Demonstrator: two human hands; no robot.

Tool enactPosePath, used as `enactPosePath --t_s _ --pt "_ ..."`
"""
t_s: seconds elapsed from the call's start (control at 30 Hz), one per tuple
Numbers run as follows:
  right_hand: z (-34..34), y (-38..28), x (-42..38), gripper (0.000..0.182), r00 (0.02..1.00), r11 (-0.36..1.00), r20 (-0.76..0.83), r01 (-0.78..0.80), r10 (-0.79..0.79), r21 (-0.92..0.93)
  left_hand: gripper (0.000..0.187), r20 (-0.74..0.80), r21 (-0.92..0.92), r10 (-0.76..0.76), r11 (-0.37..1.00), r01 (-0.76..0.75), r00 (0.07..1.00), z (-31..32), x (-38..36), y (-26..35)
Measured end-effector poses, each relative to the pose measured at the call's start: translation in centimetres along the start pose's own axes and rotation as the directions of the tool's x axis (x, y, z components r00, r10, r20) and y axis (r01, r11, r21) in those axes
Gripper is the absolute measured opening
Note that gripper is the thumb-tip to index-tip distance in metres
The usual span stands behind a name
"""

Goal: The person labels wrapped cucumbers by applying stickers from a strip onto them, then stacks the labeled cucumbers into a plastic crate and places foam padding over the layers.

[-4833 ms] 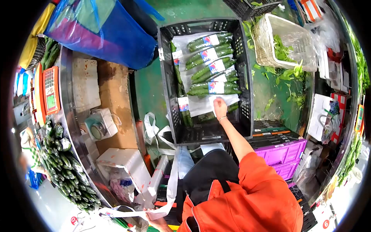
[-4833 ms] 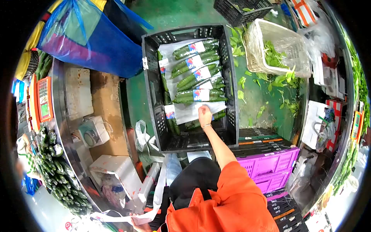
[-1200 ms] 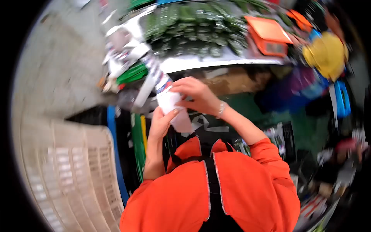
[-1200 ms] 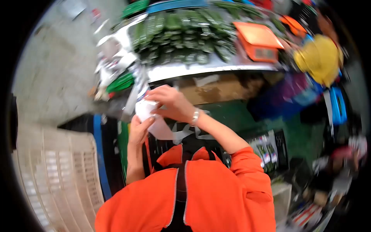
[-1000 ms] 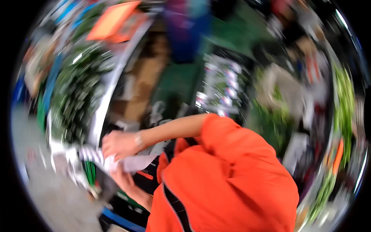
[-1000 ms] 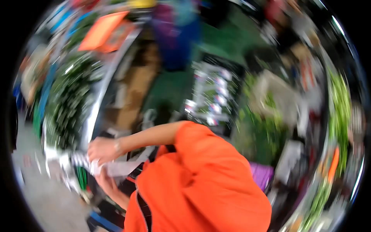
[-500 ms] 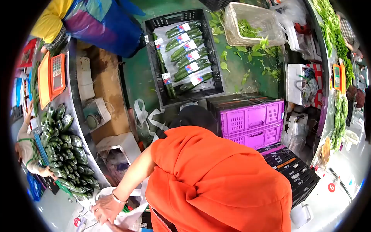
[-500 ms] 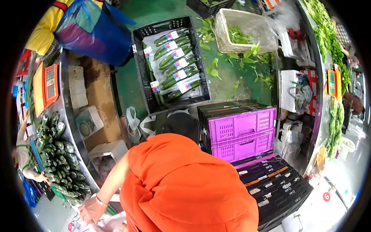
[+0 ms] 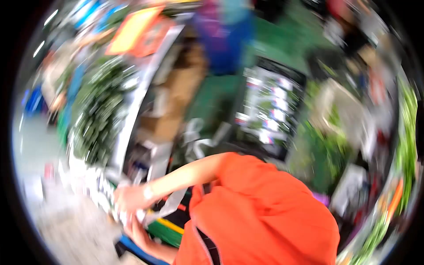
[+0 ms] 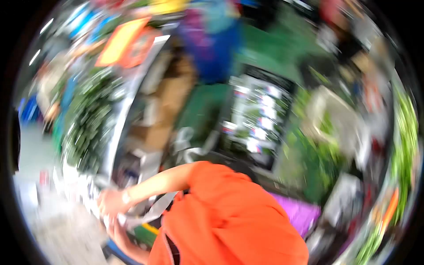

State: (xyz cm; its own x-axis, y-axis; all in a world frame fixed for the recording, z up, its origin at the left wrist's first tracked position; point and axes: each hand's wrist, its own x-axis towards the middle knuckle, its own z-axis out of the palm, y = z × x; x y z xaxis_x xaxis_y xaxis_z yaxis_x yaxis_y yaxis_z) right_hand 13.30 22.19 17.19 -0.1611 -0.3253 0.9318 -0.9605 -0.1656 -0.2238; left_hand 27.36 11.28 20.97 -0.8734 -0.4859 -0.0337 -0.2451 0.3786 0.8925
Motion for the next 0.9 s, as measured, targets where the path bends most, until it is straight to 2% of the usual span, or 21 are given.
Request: enactPosePath --t_s 0.03,0.07,0.13,0.17,0.2,0.27,0.33,0.4,0.47,0.5,0.53,0.57,0.6,0.63,0.67,0.73,0.77,0.83,0.9 --pt "-1.6 -0.7 -0.2 0.016 0.998 0.997 0.004 -0.057 0.057 0.051 0.021 0.009 0.037 -0.019 0.999 0.019 1.0 1.0 -0.3 0.5" --pt "-2.3 -0.3 0.1 0.015 0.992 0.991 0.106 -0.077 0.065 0.109 0.02 0.015 0.07 -0.037 0.997 0.036 0.999 1.3 -0.6 1.0" --pt "-3.0 1.0 0.5 0.011 0.992 0.985 0.124 -0.017 -0.004 0.17 0.02 0.052 0.099 -0.061 0.994 0.056 0.997 2.2 -1.1 2.0" --pt "-3.3 1.6 0.8 0.008 0.984 0.969 0.172 -0.077 0.036 0.237 0.018 0.022 0.094 -0.045 0.995 0.043 0.999 3.0 -0.8 2.6" --pt "-4.3 2.0 1.5 0.012 0.978 0.946 0.208 -0.079 0.013 0.314 0.016 0.039 0.003 -0.057 0.998 0.057 0.998 3.6 -0.7 3.8" --pt "-5.1 3.0 2.4 0.012 0.956 0.936 0.291 -0.122 0.022 0.331 0.02 0.126 0.055 -0.101 0.994 0.095 0.987 3.4 0.4 3.9" --pt "-5.0 4.2 3.2 0.009 0.907 0.918 0.417 -0.213 0.059 0.334 0.025 0.277 -0.033 -0.1 0.993 0.114 0.956 3.4 1.6 5.5" --pt "-4.9 6.9 4.4 0.009 0.884 0.903 0.468 -0.202 0.001 0.38 0.032 0.378 -0.256 -0.059 0.953 0.165 0.924 3.8 3.3 3.9" --pt "-4.7 9.4 6.0 0.009 0.825 0.807 0.554 -0.4 0.111 0.434 0.038 0.562 -0.281 0.027 0.946 0.16 0.827 3.1 5.3 1.0" --pt "-5.1 11.0 7.5 0.008 0.757 0.782 0.628 -0.497 0.18 0.375 0.038 0.566 -0.383 0.034 0.896 0.226 0.824 3.3 6.1 -0.2" --pt "-5.0 13.3 8.4 0.008 0.782 0.784 0.586 -0.494 0.212 0.375 0.039 0.57 -0.475 0.044 0.832 0.286 0.82 3.3 7.0 -1.0" --pt "-5.0 14.8 9.5 0.01 0.742 0.693 0.567 -0.618 0.358 0.371 0.039 0.574 -0.486 0.058 0.827 0.283 0.817 3.3 8.1 -1.8" --pt "-4.7 16.7 10.2 0.014 0.628 0.514 0.557 -0.774 0.544 0.37 0.04 0.519 -0.649 0.223 0.731 0.211 0.825 3.5 9.0 -2.5" --pt "-4.5 18.4 11.1 0.014 0.673 0.538 0.391 -0.738 0.628 0.407 0.041 0.435 -0.784 0.372 0.604 0.142 0.82 3.6 10.0 -2.9" --pt "-4.8 20.4 11.8 0.016 0.609 0.45 0.333 -0.775 0.72 0.444 0.048 0.378 -0.893 0.473 0.414 0.179 0.796 3.5 10.9 -2.4" --pt "-5.5 23.1 12.9 0.018 0.595 0.402 0.282 -0.755 0.753 0.518 0.053 0.209 -0.976 0.48 0.045 0.215 0.852 3.6 14.2 -2.2" --pt "-5.2 23.9 13.1 0.019 0.606 0.409 0.246 -0.732 0.756 0.545 0.055 0.1 -0.99 0.427 -0.046 0.132 0.899 3.4 16.4 -1.7" --pt "-4.4 25.3 13.3 0.021 0.636 0.432 0.214 -0.696 0.741 0.574 0.042 -0.036 -0.962 0.099 0.265 -0.061 0.994 2.9 21.8 -0.2" --pt "-3.6 26.6 13.0 0.021 0.655 0.438 0.226 -0.684 0.721 0.584 0.031 -0.104 -0.89 0.004 0.447 -0.094 0.995 2.6 30.0 1.4"
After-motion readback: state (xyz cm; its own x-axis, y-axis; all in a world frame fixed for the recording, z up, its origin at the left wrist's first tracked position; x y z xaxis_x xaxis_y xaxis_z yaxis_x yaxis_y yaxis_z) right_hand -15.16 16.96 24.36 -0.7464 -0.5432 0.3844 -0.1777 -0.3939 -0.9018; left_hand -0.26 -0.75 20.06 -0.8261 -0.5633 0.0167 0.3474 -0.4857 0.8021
